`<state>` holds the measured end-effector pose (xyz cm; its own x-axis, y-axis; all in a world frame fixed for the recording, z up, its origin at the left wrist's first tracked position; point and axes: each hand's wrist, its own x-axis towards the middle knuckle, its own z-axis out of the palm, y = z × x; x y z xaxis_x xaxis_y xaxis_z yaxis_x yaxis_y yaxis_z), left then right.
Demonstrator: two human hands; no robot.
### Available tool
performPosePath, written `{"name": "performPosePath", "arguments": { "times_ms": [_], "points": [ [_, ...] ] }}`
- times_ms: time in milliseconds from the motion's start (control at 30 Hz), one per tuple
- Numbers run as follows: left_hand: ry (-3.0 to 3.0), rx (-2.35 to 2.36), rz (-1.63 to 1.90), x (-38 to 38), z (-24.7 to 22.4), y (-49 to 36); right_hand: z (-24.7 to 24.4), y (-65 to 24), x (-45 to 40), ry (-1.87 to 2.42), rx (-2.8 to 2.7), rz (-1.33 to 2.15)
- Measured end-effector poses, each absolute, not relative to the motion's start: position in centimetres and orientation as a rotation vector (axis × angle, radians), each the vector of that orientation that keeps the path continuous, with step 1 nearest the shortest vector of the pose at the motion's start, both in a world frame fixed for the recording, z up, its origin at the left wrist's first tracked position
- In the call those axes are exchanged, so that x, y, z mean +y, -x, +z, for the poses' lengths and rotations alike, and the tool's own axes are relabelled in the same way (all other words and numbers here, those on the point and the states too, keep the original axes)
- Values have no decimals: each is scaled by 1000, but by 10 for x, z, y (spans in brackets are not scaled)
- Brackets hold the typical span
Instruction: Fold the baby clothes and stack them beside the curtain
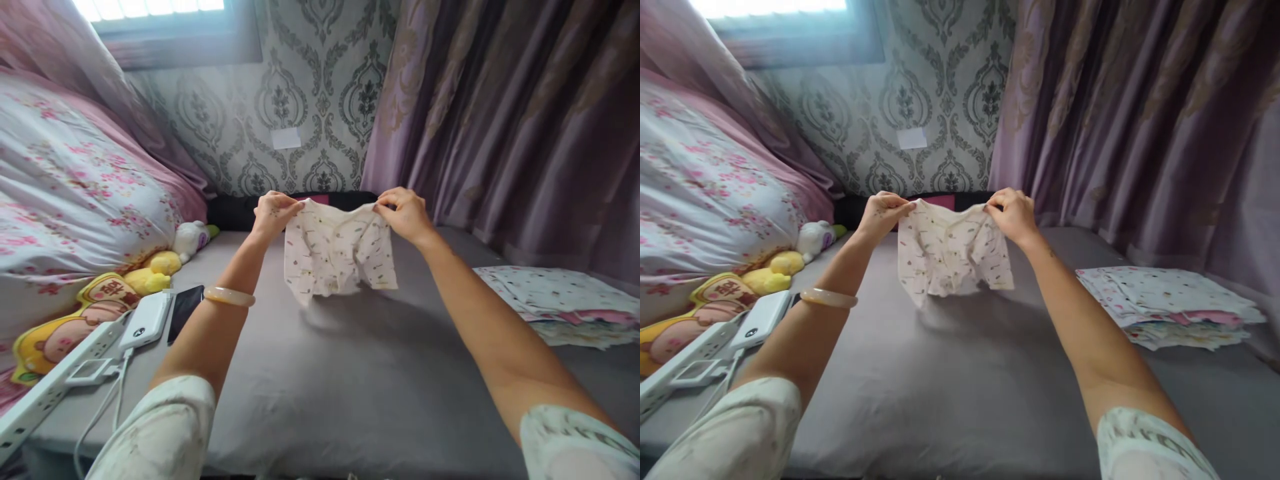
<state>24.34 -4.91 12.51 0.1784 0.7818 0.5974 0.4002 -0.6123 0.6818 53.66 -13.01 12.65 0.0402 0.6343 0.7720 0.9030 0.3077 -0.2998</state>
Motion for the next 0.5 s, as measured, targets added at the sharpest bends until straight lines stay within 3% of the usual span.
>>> {"name": "performPosePath", "arguments": {
  "times_ms": [500],
  "points": [
    [-2029, 1224, 1527, -64, 112, -265, 119, -527, -145, 1486, -1645, -194]
  ]
}}
